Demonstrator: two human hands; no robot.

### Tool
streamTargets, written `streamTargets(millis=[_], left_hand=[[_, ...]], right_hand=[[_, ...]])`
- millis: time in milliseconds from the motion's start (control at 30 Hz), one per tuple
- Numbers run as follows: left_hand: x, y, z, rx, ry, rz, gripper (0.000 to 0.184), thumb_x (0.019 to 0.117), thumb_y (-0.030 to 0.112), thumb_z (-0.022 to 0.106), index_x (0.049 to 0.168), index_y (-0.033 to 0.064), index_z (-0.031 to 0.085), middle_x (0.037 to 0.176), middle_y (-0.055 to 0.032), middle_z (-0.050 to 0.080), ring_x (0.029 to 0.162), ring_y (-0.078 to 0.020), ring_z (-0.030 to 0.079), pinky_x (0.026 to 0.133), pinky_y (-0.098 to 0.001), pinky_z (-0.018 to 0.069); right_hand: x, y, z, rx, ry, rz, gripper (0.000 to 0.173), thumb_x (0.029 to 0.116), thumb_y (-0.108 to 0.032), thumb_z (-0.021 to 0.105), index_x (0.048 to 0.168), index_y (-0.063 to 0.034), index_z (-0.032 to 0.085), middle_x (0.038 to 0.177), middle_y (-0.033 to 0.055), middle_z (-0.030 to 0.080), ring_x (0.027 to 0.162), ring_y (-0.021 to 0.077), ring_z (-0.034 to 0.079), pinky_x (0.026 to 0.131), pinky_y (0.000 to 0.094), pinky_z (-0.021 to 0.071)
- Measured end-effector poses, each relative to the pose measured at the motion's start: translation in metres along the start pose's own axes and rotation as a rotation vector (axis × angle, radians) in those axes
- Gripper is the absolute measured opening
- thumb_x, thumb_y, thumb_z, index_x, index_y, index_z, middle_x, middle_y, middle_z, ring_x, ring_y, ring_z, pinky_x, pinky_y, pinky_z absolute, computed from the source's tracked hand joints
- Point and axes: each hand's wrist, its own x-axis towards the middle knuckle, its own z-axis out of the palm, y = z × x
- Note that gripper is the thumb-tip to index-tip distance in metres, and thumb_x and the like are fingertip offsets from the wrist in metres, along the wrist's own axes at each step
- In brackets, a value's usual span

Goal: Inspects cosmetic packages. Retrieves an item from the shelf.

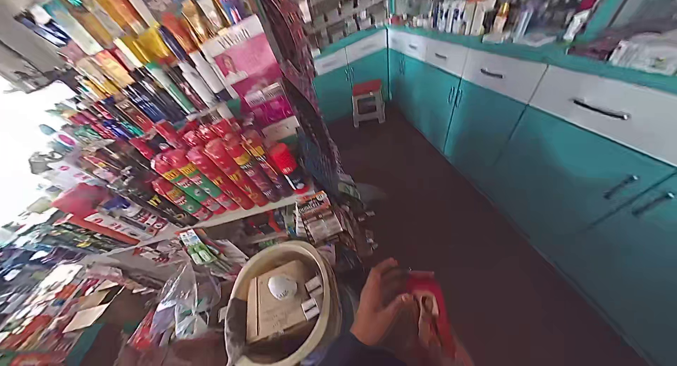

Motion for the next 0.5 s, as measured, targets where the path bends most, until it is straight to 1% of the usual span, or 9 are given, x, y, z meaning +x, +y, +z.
streamTargets(millis=[33,67,100,167,200,267,333,400,500], left_hand=[[0.004,-0.003,0.006,0.011,0.002,-0.032,0.072,0.0973,0.031,0.064,0.147,-0.0133,0.037,0.149,-0.0266,0.047,0.131,-0.0272,0.057,0.107,-0.0396,0.0507],[0.007,-0.005,0.010,0.023,0.000,-0.057,0.067,0.0979,0.029,0.062,0.146,-0.0126,0.040,0.148,-0.0263,0.049,0.131,-0.0265,0.058,0.107,-0.0387,0.0506],[0.008,-0.006,0.014,0.019,-0.014,-0.079,0.062,0.0991,0.026,0.059,0.145,-0.0130,0.041,0.147,-0.0266,0.050,0.130,-0.0263,0.058,0.107,-0.0382,0.0506],[0.010,-0.010,0.022,0.003,-0.040,-0.139,0.055,0.1008,0.021,0.056,0.143,-0.0129,0.044,0.145,-0.0261,0.052,0.129,-0.0258,0.059,0.108,-0.0373,0.0501],[0.011,-0.012,0.026,-0.001,-0.048,-0.175,0.054,0.1012,0.020,0.055,0.142,-0.0125,0.046,0.145,-0.0258,0.053,0.130,-0.0256,0.059,0.108,-0.0369,0.0494],[0.013,-0.018,0.032,-0.021,-0.070,-0.228,0.052,0.1017,0.019,0.053,0.142,-0.0127,0.046,0.144,-0.0262,0.054,0.131,-0.0257,0.058,0.110,-0.0367,0.0479],[0.020,-0.023,0.037,-0.052,-0.087,-0.283,0.053,0.1016,0.021,0.054,0.143,-0.0116,0.046,0.141,-0.0249,0.056,0.128,-0.0235,0.060,0.108,-0.0370,0.0495],[0.028,-0.027,0.041,-0.099,-0.088,-0.353,0.053,0.1013,0.020,0.055,0.144,-0.0108,0.045,0.137,-0.0237,0.060,0.121,-0.0214,0.064,0.105,-0.0371,0.0517],[0.048,-0.032,0.040,-0.111,-0.066,-0.411,0.059,0.0999,0.020,0.059,0.147,-0.0113,0.041,0.136,-0.0268,0.060,0.122,-0.0262,0.064,0.107,-0.0415,0.0505]], right_hand=[[-0.001,-0.015,-0.005,0.081,0.069,0.119,0.033,0.1050,-0.016,0.039,0.134,0.0000,0.041,0.089,0.0036,0.075,0.072,0.0143,0.073,0.062,0.0320,0.0631],[0.000,-0.026,-0.010,0.149,0.130,0.212,0.035,0.1087,-0.024,0.029,0.134,-0.0037,0.041,0.086,0.0051,0.075,0.067,0.0164,0.073,0.056,0.0324,0.0618],[0.004,-0.031,-0.017,0.206,0.173,0.258,0.037,0.1092,-0.029,0.024,0.131,-0.0056,0.043,0.084,0.0072,0.075,0.065,0.0187,0.073,0.052,0.0333,0.0611],[0.008,-0.036,-0.029,0.269,0.186,0.260,0.040,0.1091,-0.033,0.023,0.127,-0.0057,0.047,0.084,0.0102,0.076,0.066,0.0218,0.074,0.052,0.0341,0.0611],[0.010,-0.038,-0.032,0.279,0.193,0.246,0.040,0.1085,-0.032,0.023,0.126,-0.0066,0.049,0.085,0.0089,0.077,0.068,0.0207,0.075,0.054,0.0331,0.0617],[0.015,-0.047,-0.034,0.288,0.205,0.226,0.038,0.1059,-0.029,0.027,0.127,-0.0085,0.052,0.088,0.0048,0.077,0.073,0.0172,0.076,0.060,0.0312,0.0634],[0.026,-0.054,-0.037,0.275,0.208,0.225,0.037,0.1050,-0.028,0.032,0.126,-0.0093,0.057,0.092,0.0029,0.077,0.076,0.0136,0.076,0.062,0.0285,0.0635],[0.039,-0.060,-0.039,0.224,0.214,0.242,0.038,0.1062,-0.026,0.033,0.122,-0.0083,0.062,0.093,0.0016,0.077,0.077,0.0107,0.075,0.065,0.0269,0.0635],[0.072,-0.075,-0.034,0.090,0.204,0.253,0.037,0.1098,-0.021,0.029,0.117,-0.0082,0.063,0.089,-0.0044,0.076,0.076,0.0036,0.072,0.068,0.0220,0.0618]])
